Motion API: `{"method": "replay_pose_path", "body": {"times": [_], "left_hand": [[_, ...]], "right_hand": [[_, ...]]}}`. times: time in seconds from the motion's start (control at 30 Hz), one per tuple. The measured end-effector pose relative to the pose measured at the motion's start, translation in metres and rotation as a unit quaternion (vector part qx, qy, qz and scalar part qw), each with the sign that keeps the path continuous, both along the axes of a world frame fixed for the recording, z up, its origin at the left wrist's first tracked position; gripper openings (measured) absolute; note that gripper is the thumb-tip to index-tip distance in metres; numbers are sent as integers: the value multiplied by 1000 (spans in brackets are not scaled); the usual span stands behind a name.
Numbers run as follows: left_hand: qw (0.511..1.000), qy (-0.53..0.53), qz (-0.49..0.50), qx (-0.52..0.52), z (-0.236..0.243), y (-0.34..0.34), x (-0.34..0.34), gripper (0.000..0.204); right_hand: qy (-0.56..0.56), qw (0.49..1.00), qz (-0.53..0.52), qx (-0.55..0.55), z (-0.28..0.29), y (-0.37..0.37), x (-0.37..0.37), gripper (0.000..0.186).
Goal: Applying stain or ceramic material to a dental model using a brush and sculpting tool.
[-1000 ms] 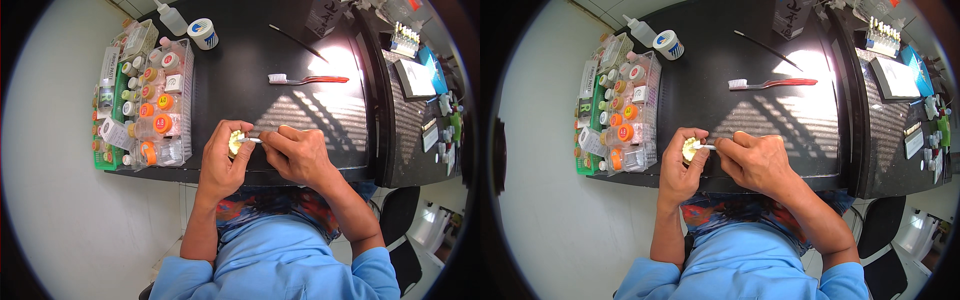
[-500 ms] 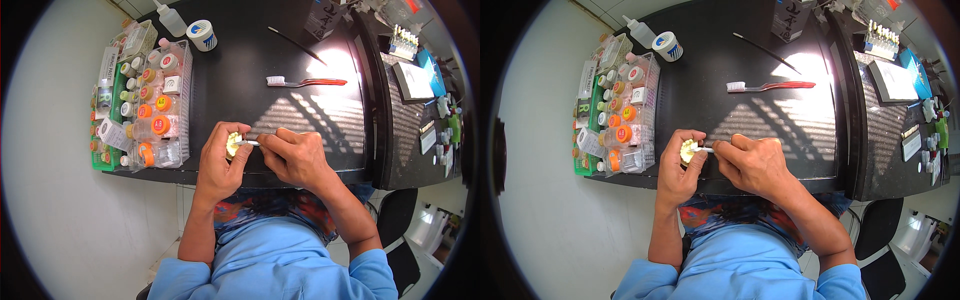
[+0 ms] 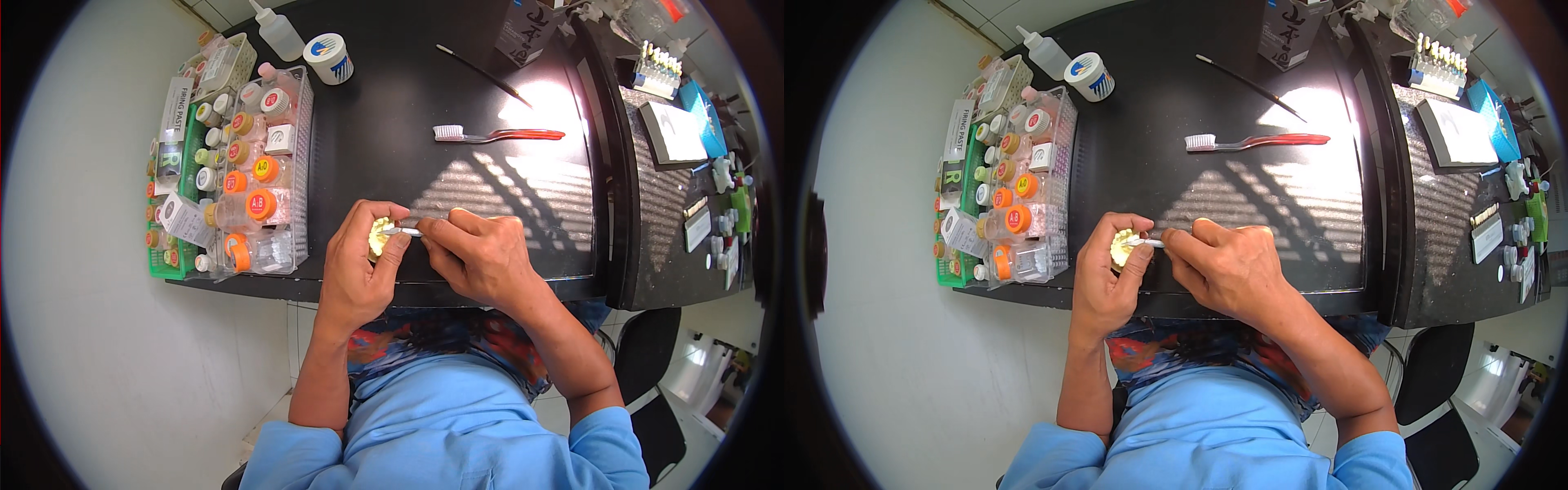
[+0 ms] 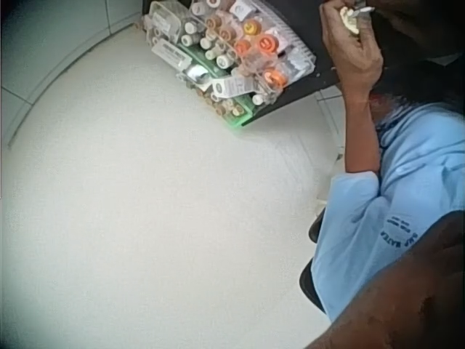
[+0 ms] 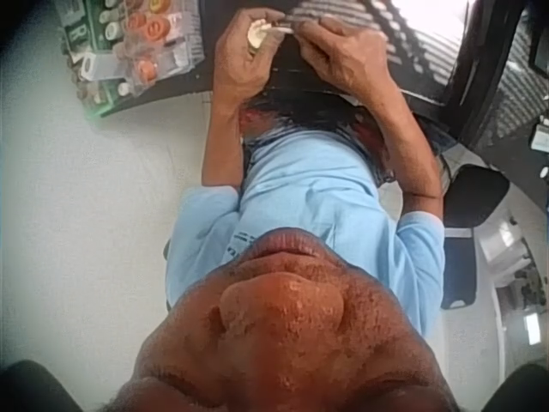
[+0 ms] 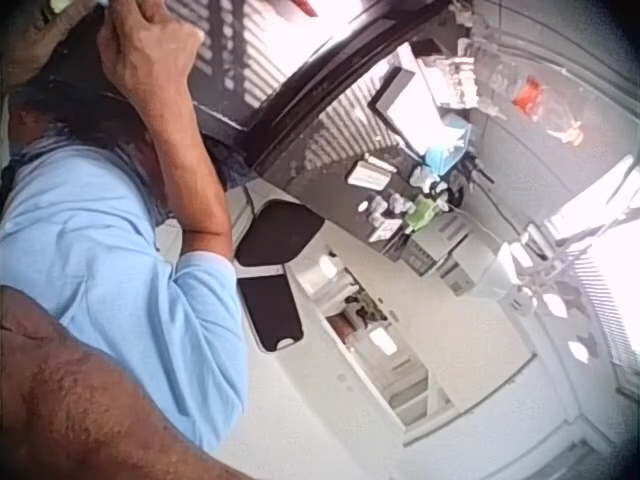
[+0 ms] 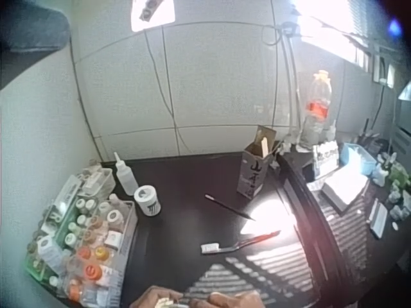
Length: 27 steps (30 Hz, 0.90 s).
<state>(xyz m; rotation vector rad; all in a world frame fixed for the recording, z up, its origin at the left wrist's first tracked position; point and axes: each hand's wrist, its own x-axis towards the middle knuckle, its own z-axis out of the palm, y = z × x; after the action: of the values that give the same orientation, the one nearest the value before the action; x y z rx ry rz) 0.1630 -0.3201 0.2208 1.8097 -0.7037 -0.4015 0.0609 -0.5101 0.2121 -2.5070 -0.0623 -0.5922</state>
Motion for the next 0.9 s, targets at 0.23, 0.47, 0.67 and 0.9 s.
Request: {"method": "replay_pose_path", "body": {"times": [0.23,0.47,0.67,0.9], "left_hand": [[1000,-10,7,4,-2,0,-1,22],[1000,7,3,4,0,1,-1,23],[999,-37,10,-18,-3,0,0,23],[1000,-24,16,-3,-4,0,-1,24]], "right_hand": [[0,1000,-3,6,1,0,0,21],[-4,1000,-1,13,2,0,1,21],[-2,1000,-1,22,3,0,0,21],[-16,1000,-19,8,0,2,1,15]]}}
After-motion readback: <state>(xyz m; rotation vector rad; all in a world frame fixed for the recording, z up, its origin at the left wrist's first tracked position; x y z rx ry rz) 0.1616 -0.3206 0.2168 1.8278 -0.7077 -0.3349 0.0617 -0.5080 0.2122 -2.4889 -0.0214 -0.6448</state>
